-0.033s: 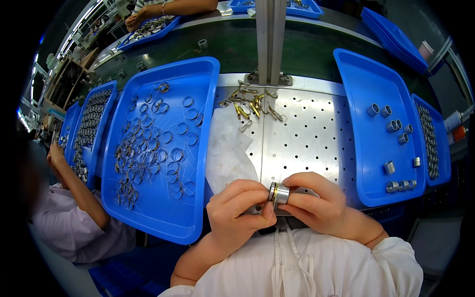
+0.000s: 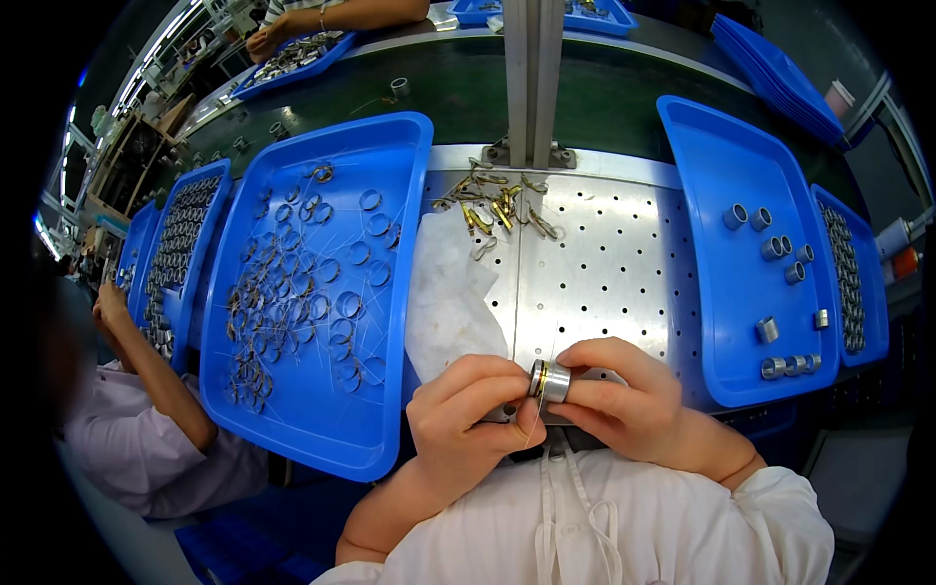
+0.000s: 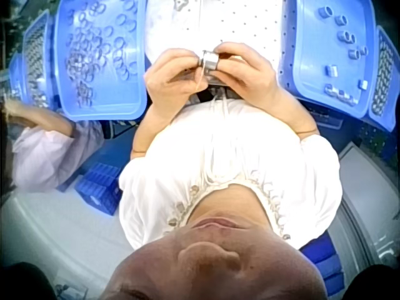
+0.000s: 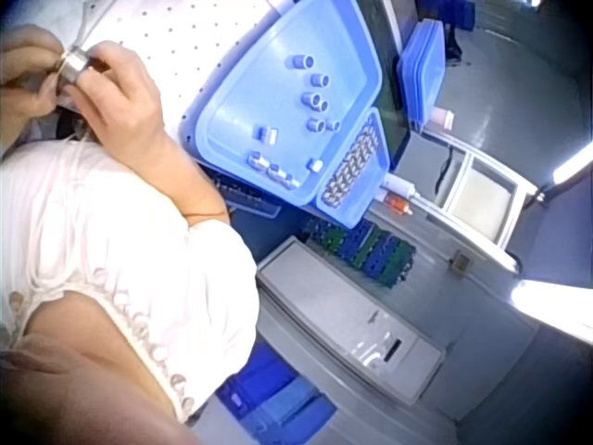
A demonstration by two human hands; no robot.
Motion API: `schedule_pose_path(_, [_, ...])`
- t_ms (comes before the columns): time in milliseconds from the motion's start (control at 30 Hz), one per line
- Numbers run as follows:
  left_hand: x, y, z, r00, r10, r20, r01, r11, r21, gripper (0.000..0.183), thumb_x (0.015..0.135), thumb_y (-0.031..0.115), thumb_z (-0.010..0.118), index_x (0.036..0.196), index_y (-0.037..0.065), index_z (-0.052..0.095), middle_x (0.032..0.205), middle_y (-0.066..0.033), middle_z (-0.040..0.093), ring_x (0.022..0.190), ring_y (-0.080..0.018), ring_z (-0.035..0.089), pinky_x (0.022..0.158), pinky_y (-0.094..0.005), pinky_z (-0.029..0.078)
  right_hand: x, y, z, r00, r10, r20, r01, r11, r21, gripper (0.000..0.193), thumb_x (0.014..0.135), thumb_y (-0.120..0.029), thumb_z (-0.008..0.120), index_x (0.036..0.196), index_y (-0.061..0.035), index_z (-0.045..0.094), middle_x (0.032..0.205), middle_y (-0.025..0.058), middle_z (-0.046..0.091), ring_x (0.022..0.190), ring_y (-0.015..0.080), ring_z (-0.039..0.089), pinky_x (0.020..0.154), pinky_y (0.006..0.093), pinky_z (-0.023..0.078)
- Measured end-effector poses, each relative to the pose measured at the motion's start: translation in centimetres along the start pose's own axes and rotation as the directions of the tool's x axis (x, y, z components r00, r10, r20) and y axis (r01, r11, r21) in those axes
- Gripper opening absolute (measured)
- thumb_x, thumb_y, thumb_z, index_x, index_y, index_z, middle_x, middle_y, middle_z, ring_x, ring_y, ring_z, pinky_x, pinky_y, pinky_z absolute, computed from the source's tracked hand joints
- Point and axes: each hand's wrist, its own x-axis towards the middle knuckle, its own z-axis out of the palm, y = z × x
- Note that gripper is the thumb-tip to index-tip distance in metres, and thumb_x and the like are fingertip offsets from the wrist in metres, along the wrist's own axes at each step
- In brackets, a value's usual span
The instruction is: The person repeatedly picks small cylindrical metal parts from blue trays and assembles them by hand, inserting a small ring or clip into each cylinder. They place the assembled units back into a tray. The process is repetitive and performed one at a time.
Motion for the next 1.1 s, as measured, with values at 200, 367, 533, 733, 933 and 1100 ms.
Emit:
schedule_pose_path(200, [0.19, -0.02, 0.34, 0.999, 0.041, -0.026, -0.041, 0.999, -0.008, 0.02, 0.058, -0.002, 0.071, 0.077, 0.002, 0.064, 0.08, -0.0066, 0.063, 0.062, -0.0162, 0.06, 0.053, -0.0244, 0.049, 0.12, -0.24, -0.3, 0.993, 0.122, 0.002, -0.122, 0.988, 0.099, 0.024, 0.068, -0.003, 0.074, 0.088, -0.0003, 0.062, 0.098, 0.0128, 0.059, 0.073, 0.0224, 0.061, 0.061, 0.0283, 0.051])
schedule_pose_path(367, [0.36, -0.38, -0.02, 0.995, -0.097, 0.029, 0.1, 0.989, -0.108, 0.019, 0.06, -0.003, 0.07, 0.078, 0.0, 0.064, 0.081, -0.0079, 0.063, 0.064, -0.0162, 0.062, 0.056, -0.0236, 0.05, 0.14, -0.14, -0.22, 0.999, 0.046, -0.011, -0.046, 0.999, -0.007, 0.024, 0.068, -0.002, 0.073, 0.088, 0.0005, 0.061, 0.1, 0.014, 0.058, 0.076, 0.0231, 0.061, 0.063, 0.0286, 0.051])
schedule_pose_path(533, [0.52, 0.24, -0.19, 0.988, -0.147, 0.048, 0.152, 0.979, -0.134, 0.02, 0.059, -0.005, 0.07, 0.077, -0.001, 0.064, 0.08, -0.008, 0.062, 0.064, -0.0154, 0.062, 0.057, -0.0226, 0.05, 0.34, -0.17, -0.36, 0.999, -0.03, 0.02, 0.031, 0.997, -0.065, 0.025, 0.068, -0.003, 0.073, 0.09, 0.0014, 0.06, 0.098, 0.0153, 0.058, 0.078, 0.0248, 0.061, 0.064, 0.0298, 0.051])
schedule_pose_path(733, [0.35, -0.04, 0.11, 0.999, -0.044, 0.004, 0.044, 0.998, -0.054, 0.02, 0.057, -0.002, 0.073, 0.075, 0.001, 0.063, 0.078, -0.007, 0.062, 0.061, -0.0148, 0.06, 0.054, -0.0227, 0.049, 0.27, -0.07, -0.23, 0.998, -0.064, 0.012, 0.065, 0.995, -0.076, 0.024, 0.069, -0.003, 0.072, 0.089, 0.0008, 0.06, 0.099, 0.015, 0.058, 0.077, 0.024, 0.061, 0.063, 0.0293, 0.052])
schedule_pose_path(933, [0.08, 0.07, 0.43, 0.996, 0.081, -0.027, -0.08, 0.996, 0.029, 0.02, 0.059, -0.001, 0.072, 0.076, 0.002, 0.063, 0.079, -0.006, 0.062, 0.06, -0.0151, 0.059, 0.052, -0.0226, 0.047, 0.02, -0.34, -0.49, 0.976, 0.213, 0.039, -0.217, 0.966, 0.144, 0.022, 0.068, -0.002, 0.073, 0.087, -0.0003, 0.062, 0.098, 0.0131, 0.059, 0.073, 0.021, 0.061, 0.062, 0.0273, 0.051])
schedule_pose_path(1100, [0.42, -0.09, 0.28, 0.998, -0.068, -0.004, 0.067, 0.992, -0.108, 0.019, 0.061, -0.004, 0.07, 0.078, 0.0, 0.063, 0.081, -0.0071, 0.062, 0.06, -0.0129, 0.06, 0.054, -0.0218, 0.048, 0.03, -0.21, -0.32, 0.995, 0.101, 0.011, -0.101, 0.994, 0.032, 0.027, 0.066, -0.001, 0.075, 0.09, -0.004, 0.064, 0.102, 0.0122, 0.058, 0.083, 0.0231, 0.062, 0.067, 0.0284, 0.052])
